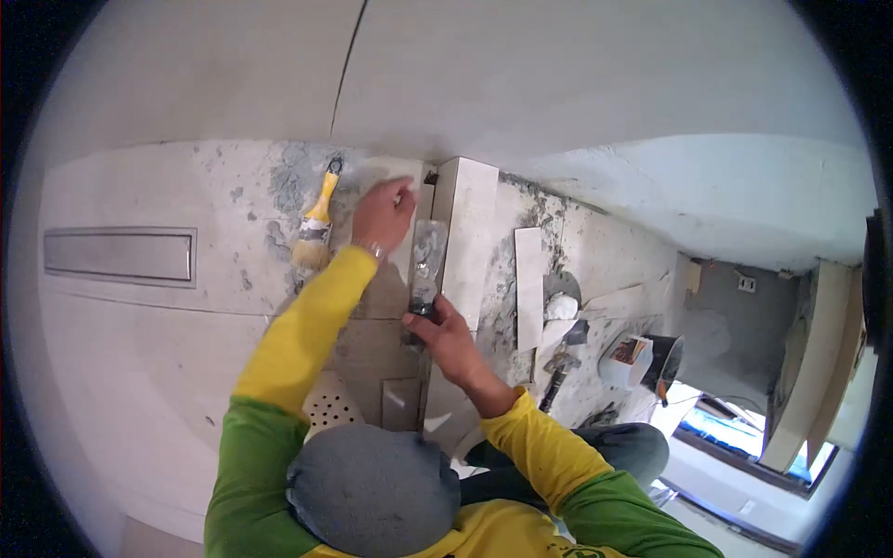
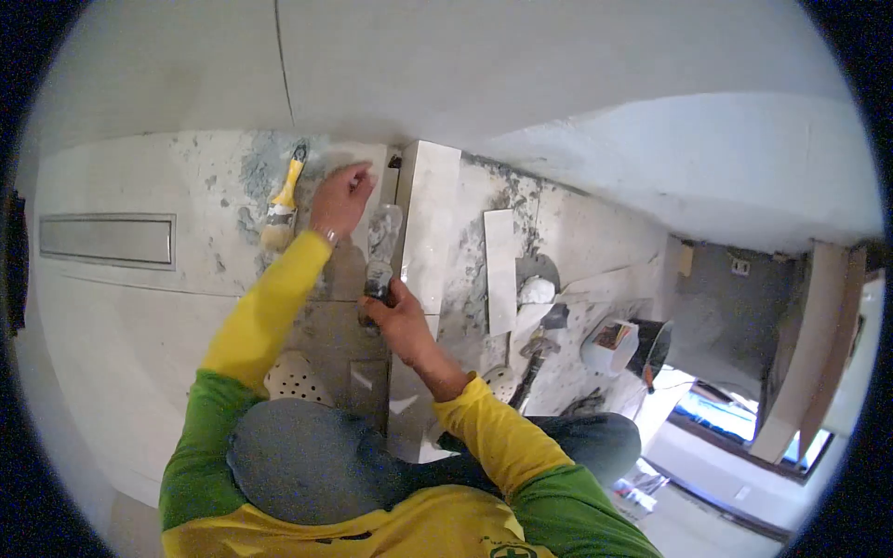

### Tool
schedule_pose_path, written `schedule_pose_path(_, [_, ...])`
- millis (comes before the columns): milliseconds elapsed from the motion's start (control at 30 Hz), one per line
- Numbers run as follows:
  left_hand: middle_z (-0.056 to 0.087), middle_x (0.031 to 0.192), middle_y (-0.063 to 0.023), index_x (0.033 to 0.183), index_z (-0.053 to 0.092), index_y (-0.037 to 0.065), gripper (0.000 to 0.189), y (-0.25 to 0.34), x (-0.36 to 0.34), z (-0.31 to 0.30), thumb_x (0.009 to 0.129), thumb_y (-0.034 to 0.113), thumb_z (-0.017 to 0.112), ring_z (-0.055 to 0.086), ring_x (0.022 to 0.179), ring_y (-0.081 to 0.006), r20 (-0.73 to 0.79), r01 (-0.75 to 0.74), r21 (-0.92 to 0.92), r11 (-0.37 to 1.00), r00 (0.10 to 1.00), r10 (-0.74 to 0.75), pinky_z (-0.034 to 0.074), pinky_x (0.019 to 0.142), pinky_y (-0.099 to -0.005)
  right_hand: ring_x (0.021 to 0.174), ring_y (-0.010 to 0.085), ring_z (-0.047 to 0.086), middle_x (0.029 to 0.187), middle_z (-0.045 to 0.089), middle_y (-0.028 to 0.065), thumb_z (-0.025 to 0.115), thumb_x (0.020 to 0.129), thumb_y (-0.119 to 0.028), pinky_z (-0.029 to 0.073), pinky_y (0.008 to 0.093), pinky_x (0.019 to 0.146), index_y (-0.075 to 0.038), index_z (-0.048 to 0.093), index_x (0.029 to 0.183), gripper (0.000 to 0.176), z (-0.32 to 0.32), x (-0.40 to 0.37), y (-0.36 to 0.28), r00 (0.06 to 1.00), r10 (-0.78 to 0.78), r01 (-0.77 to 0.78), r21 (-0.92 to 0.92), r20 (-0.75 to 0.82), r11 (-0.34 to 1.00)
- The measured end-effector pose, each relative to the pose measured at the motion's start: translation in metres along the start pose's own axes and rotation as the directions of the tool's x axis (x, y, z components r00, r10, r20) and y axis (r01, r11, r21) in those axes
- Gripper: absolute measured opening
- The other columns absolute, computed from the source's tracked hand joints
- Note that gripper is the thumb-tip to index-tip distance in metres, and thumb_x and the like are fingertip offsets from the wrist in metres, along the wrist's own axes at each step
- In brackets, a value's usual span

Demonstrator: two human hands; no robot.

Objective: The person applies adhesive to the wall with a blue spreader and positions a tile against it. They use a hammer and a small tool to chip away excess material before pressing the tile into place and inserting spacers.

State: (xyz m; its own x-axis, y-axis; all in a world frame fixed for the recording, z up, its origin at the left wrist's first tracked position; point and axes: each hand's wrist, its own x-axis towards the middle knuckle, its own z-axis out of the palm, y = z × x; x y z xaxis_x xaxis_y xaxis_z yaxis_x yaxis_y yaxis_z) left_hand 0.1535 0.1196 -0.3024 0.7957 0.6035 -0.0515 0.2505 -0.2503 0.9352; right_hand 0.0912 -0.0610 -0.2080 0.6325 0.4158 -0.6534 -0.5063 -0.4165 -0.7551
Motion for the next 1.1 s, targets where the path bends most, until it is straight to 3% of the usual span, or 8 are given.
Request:
schedule_pose_path(300, [0.067,0.098,-0.0111,0.105,0.068,0.018,0.027,0.002,0.069,0.04,0.08,0.023,0.059,0.062,0.094,-0.0336,0.347,-0.176,0.509,0.843,0.938,-0.014,0.05,0.082,-0.0451,0.064,0.0173,0.058,0.08,0.054,0.0067,0.055,0.088,-0.013,0.049,0.0329,0.053,-0.002,0.048,0.095,0.015,0.031,0.013,0.013,0.977,0.18,-0.137,0.309,-0.115,0.941])
schedule_pose_path(500, [0.069,0.087,-0.0127,0.1,0.069,0.009,0.025,-0.014,0.066,0.031,0.08,0.023,0.063,0.067,0.071,-0.023,0.232,0.048,0.108,0.993,0.97,-0.073,0.055,0.072,-0.0357,0.057,0.0173,0.055,0.076,0.053,0.0064,0.055,0.088,-0.019,0.046,0.0339,0.046,-0.003,0.048,0.094,0.018,0.046,0.071,0.033,0.972,0.089,-0.036,0.238,-0.217,0.971])
schedule_pose_path(600, [0.069,0.078,-0.0092,0.093,0.069,0.004,0.02,-0.024,0.068,0.037,0.077,0.016,0.069,0.064,0.064,-0.0145,0.335,0.442,-0.432,0.786,0.888,-0.316,0.054,0.061,-0.0305,0.056,0.017,0.054,0.076,0.053,0.0058,0.056,0.088,-0.021,0.044,0.034,0.044,-0.004,0.049,0.096,0.02,0.046,0.076,0.011,0.967,0.079,-0.013,0.261,-0.244,0.965])
schedule_pose_path(700, [0.069,0.077,-0.0089,0.091,0.069,0.003,0.017,-0.016,0.07,0.039,0.076,0.01,0.07,0.064,0.065,-0.0132,0.352,0.504,-0.287,0.815,0.846,-0.4,0.052,0.055,-0.029,0.055,0.0164,0.053,0.075,0.054,0.0053,0.057,0.089,-0.022,0.043,0.0332,0.044,-0.003,0.049,0.097,0.022,0.048,0.082,0.009,0.967,0.127,-0.043,0.35,-0.221,0.936])
schedule_pose_path(767, [0.07,0.08,-0.01,0.095,0.069,0.004,0.023,-0.027,0.072,0.053,0.075,0.014,0.071,0.066,0.066,-0.0144,0.183,0.231,-0.036,0.972,0.958,-0.221,0.053,0.06,-0.029,0.055,0.0161,0.053,0.076,0.055,0.0052,0.057,0.089,-0.023,0.043,0.0328,0.044,-0.003,0.05,0.098,0.023,0.05,0.093,0.023,0.965,0.131,-0.037,0.377,-0.228,0.925])
schedule_pose_path(967, [0.069,0.097,-0.0082,0.094,0.073,0.015,0.024,-0.009,0.071,0.046,0.073,0.027,0.07,0.065,0.092,-0.0285,0.165,0.066,0.337,0.939,0.978,-0.128,0.051,0.084,-0.038,0.081,0.0188,0.057,0.096,0.06,0.0098,0.056,0.089,-0.026,0.047,0.0316,0.069,0.001,0.051,0.107,0.032,0.054,0.12,0.046,0.957,0.096,-0.021,0.266,-0.272,0.964])
schedule_pose_path(1033, [0.069,0.098,-0.0081,0.093,0.073,0.015,0.024,0.002,0.072,0.04,0.073,0.029,0.069,0.064,0.092,-0.0287,0.179,0.101,0.342,0.934,0.969,-0.17,0.051,0.084,-0.0377,0.087,0.0292,0.06,0.097,0.064,0.0224,0.058,0.089,-0.032,0.046,0.0366,0.079,0.011,0.055,0.107,0.047,0.06,0.116,0.034,0.93,0.025,0.089,0.29,-0.368,0.953])
schedule_pose_path(1100, [0.069,0.098,-0.0081,0.092,0.073,0.016,0.024,0.0,0.074,0.041,0.073,0.03,0.068,0.064,0.093,-0.0288,0.188,0.136,0.348,0.928,0.959,-0.212,0.05,0.085,-0.0374,0.082,0.0235,0.059,0.092,0.062,0.0154,0.057,0.09,-0.029,0.046,0.0329,0.073,0.007,0.053,0.105,0.04,0.064,0.11,0.014,0.93,0.038,0.097,0.345,-0.366,0.933])
